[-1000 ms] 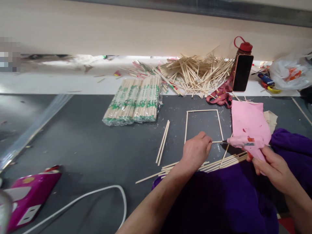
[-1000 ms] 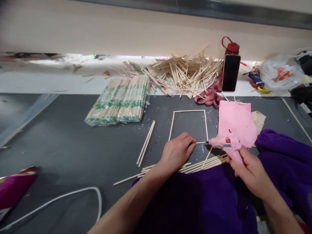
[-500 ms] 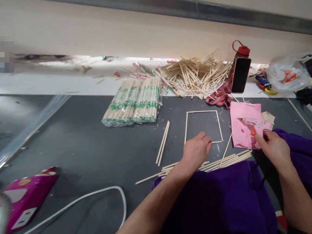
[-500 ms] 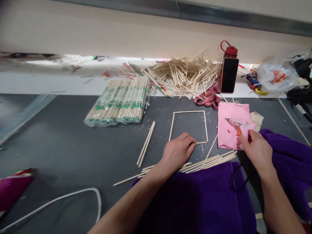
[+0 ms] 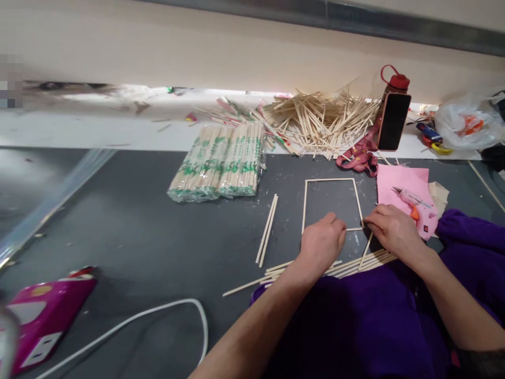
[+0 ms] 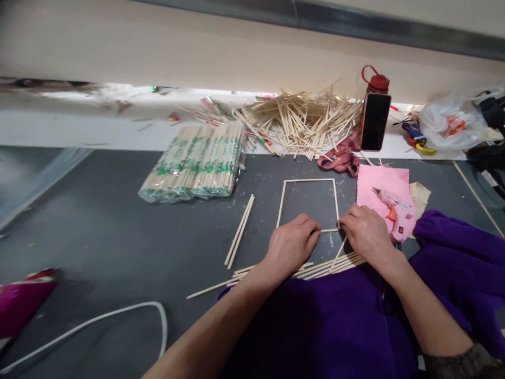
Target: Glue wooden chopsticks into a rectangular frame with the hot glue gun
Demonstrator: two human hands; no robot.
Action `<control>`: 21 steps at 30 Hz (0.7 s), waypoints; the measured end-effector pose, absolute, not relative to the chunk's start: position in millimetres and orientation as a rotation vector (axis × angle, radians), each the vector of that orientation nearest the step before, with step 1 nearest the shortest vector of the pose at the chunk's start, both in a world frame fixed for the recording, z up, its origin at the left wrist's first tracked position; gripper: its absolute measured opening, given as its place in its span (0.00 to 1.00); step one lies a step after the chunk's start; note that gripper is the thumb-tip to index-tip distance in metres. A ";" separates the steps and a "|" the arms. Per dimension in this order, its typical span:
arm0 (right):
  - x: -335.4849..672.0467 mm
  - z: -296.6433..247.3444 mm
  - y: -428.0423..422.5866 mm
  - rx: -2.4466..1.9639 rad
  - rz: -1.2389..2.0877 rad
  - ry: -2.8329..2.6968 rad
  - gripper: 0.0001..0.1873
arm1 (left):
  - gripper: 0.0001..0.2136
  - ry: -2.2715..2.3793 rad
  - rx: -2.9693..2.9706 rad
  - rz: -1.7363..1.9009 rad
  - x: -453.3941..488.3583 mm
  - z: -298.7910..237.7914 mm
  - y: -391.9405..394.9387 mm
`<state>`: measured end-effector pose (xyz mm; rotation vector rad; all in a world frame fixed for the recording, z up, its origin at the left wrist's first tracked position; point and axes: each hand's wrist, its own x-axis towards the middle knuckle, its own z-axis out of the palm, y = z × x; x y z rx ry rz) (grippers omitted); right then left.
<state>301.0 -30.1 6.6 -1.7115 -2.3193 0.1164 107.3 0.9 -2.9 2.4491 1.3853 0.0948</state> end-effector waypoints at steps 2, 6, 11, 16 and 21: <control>301.1 0.7 -26.7 -1.701 0.098 -2.347 0.09 | 0.12 1.384 2.447 0.103 107.7 -2.6 0.4; 301.2 -4.5 -30.5 -1.709 0.072 -2.328 0.09 | 0.13 1.385 2.447 0.104 108.3 -2.1 0.3; 297.0 -6.2 -33.1 -1.739 0.047 -2.292 0.06 | 0.13 1.378 2.440 0.120 108.4 -3.4 0.2; 294.5 -8.4 -31.6 -1.776 0.048 -2.257 0.03 | 0.14 1.374 2.445 0.103 109.0 -2.6 0.0; 291.6 -12.2 -33.1 -1.792 -0.013 -2.229 0.04 | 0.15 1.369 2.451 0.027 109.8 0.5 0.4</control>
